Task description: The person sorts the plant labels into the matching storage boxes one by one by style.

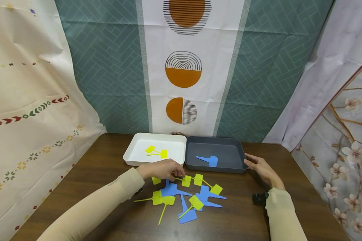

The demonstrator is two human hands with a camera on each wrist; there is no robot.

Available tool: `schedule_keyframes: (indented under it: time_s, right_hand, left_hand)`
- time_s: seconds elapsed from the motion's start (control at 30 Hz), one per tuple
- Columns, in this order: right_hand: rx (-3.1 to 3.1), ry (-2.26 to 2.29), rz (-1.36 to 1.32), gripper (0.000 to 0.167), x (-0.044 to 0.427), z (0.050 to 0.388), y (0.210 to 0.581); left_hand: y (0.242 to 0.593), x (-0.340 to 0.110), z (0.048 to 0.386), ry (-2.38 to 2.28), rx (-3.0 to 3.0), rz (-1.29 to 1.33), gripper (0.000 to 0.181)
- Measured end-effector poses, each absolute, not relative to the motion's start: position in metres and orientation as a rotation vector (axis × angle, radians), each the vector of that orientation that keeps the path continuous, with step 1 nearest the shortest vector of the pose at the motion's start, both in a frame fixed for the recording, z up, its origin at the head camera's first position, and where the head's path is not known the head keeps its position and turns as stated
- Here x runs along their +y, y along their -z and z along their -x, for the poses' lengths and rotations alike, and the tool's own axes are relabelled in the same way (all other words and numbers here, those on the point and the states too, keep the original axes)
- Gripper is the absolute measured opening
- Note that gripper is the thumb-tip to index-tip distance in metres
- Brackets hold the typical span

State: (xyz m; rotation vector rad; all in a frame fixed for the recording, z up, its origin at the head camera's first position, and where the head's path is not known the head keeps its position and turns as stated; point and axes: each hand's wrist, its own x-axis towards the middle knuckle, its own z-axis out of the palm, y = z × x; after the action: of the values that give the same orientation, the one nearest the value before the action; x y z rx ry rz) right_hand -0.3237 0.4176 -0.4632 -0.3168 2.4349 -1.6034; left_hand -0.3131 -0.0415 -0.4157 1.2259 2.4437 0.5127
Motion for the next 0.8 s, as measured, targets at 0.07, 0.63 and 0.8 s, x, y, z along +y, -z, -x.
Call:
schedule_keyframes:
  time_s: [0.07, 0.63, 0.8]
  right_hand:
    - [2.43, 1.612, 0.317, 0.071, 0.418, 0.324, 0.463]
    - [2.436, 1.608, 0.31, 0.07, 0.417, 0.324, 0.464]
    - [2.449, 1.59, 0.31, 0.07, 0.417, 0.324, 0.464]
  left_hand:
    - [0.417, -0.041, 0.314, -0.49, 2.449, -1.239, 0.042]
    - [0.425, -0.036, 0.314, -0.433, 2.492, -1.234, 0.038]
    - [0.427, -0.038, 0.315, -0.474, 2.465, -1.25, 0.038]
